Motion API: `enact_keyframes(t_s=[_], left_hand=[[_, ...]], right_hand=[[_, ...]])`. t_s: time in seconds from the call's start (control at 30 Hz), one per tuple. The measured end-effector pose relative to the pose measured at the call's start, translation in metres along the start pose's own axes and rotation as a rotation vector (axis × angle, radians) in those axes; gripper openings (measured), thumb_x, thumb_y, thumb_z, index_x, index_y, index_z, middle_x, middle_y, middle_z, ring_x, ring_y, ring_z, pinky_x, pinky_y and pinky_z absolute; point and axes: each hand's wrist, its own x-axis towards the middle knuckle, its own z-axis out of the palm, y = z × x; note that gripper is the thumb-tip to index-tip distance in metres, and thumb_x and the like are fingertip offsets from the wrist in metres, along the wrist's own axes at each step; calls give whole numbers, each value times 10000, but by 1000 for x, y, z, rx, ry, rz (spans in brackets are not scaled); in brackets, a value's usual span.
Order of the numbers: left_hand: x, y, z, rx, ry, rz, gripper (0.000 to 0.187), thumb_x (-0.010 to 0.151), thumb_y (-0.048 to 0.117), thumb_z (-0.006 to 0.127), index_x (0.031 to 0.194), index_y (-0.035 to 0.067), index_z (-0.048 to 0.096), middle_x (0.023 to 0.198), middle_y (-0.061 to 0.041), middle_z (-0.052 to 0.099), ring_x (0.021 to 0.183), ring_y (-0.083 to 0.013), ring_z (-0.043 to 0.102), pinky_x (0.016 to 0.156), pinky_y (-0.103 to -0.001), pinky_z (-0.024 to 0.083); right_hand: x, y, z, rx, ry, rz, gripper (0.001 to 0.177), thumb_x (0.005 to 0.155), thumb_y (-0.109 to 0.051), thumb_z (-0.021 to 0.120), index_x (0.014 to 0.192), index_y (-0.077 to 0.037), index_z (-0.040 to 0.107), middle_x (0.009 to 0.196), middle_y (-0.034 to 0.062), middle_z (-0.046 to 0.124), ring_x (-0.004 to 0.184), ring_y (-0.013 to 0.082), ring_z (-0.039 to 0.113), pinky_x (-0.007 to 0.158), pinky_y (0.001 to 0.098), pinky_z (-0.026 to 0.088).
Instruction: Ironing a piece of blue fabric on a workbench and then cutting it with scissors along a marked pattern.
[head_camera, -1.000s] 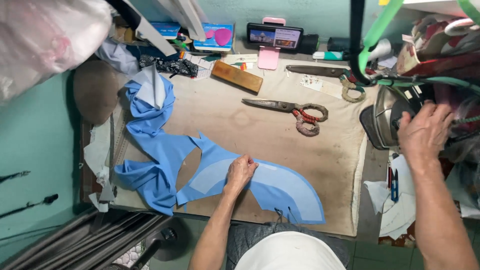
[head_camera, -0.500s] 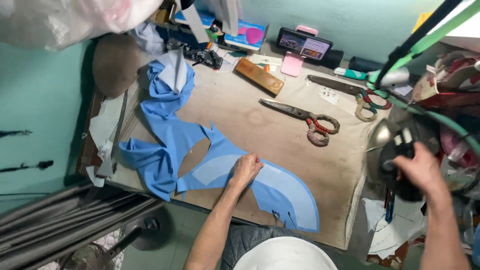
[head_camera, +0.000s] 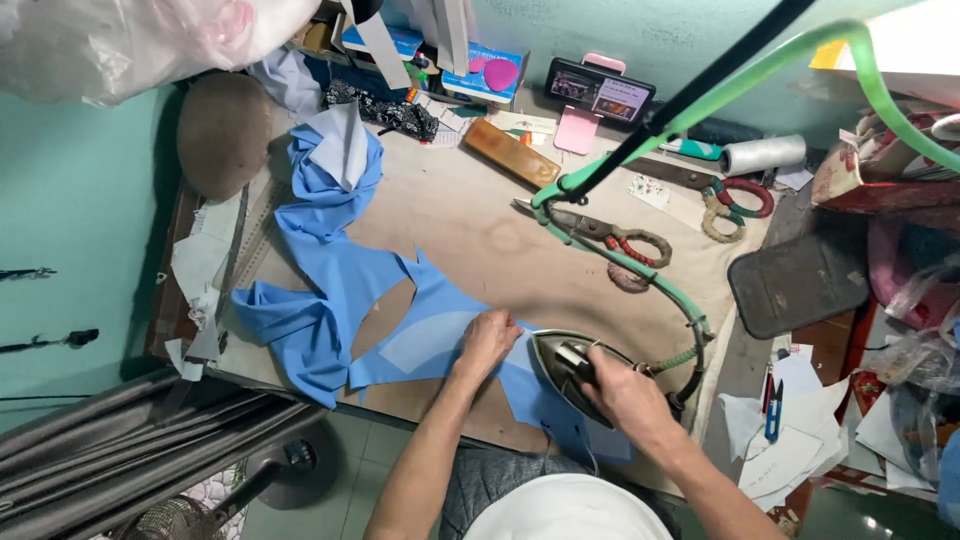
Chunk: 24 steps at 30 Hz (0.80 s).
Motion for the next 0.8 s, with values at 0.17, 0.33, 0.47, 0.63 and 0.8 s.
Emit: enact_keyframes(t_s=[0.17, 0.33, 0.47, 0.63, 0.8], left_hand=[[-1, 3, -3, 25, 4, 26, 207, 884, 272, 701, 904, 66, 689, 866, -181, 726, 921, -401, 719, 755, -497, 573], [-7, -8, 1, -4, 70, 16, 255, 870, 315, 726, 931, 73, 674, 877, -159, 724, 929, -376, 719, 750, -476, 577], [-8, -17, 5, -29, 144, 11, 243, 880, 323, 733, 942, 96, 671, 913, -126, 720, 935, -335, 718, 760, -445, 580], [-8, -21, 10, -72, 197, 48, 208, 907, 276, 715, 946, 79, 660, 895, -150, 704, 916, -343, 714, 749, -456, 578], [-3, -30, 16, -79, 211, 46, 205, 896, 283, 723, 935, 94, 655, 874, -142, 697, 888, -338, 719, 741, -448, 578]], right_hand=[[7, 11, 25, -155, 54, -58, 368, 905, -425, 589, 1187, -275, 407, 886, 144, 641, 774, 428, 710, 718, 570, 587], [14, 20, 43, -184, 88, -89, 345, 915, -448, 572, 1153, -255, 413, 826, 140, 600, 728, 450, 692, 657, 584, 570], [14, 19, 41, -187, 112, -102, 327, 916, -440, 568, 1131, -239, 424, 799, 125, 587, 693, 441, 692, 609, 567, 570], [12, 14, 35, -166, 87, -87, 329, 902, -400, 589, 1126, -225, 422, 817, 143, 595, 707, 457, 693, 639, 583, 572], [13, 13, 35, -159, 62, -83, 353, 884, -378, 616, 1134, -224, 419, 822, 140, 609, 718, 460, 694, 651, 585, 573]])
